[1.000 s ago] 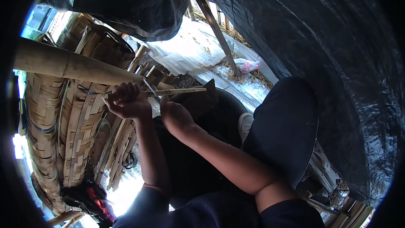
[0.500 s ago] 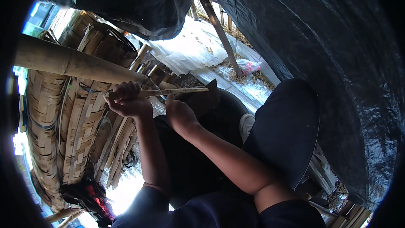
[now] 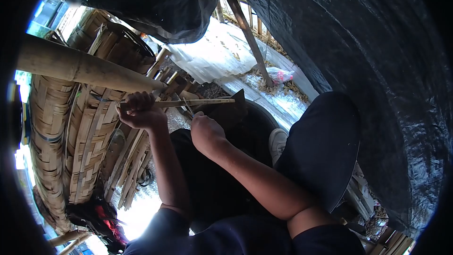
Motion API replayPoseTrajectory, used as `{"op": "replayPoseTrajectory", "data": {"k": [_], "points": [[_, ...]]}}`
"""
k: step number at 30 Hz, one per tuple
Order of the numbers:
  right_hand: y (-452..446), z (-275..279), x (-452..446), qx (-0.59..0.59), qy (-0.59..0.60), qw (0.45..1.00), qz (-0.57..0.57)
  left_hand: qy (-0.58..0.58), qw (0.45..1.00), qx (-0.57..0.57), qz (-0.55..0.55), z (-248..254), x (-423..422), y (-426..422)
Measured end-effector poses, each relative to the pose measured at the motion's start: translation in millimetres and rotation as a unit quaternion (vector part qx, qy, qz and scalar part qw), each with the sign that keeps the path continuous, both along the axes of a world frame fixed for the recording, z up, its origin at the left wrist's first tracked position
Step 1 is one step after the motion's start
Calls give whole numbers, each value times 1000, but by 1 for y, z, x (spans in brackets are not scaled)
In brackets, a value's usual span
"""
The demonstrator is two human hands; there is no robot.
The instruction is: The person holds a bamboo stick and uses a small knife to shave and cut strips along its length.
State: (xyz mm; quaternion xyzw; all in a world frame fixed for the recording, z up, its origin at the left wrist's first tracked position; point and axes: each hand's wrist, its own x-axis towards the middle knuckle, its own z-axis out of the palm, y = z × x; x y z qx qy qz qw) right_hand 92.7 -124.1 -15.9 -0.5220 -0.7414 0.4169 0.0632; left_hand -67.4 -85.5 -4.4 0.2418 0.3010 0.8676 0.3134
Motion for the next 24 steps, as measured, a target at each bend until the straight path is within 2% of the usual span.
{"op": "replayPoseTrajectory", "data": {"k": [5, 11, 13, 19, 23, 24], "points": [[-3, -5, 3, 22, 21, 1000, -3, -12, 999, -35, -19, 7, 7, 0], [4, -15, -4, 1, 12, 998, -64, -8, 992, 38, -119, 9, 34, -1], [13, -20, -1, 7, 17, 998, -65, 61, 982, 63, -166, 15, 51, -3], [13, -7, 13, -6, 12, 1000, -8, 71, 993, 31, -87, 8, 57, -5], [0, 14, 16, -47, -5, 999, -22, 61, 994, -2, -85, 4, 51, -4], [2, 10, 16, -48, -6, 999, -21, 94, 993, -19, -73, 6, 53, -4]]}}
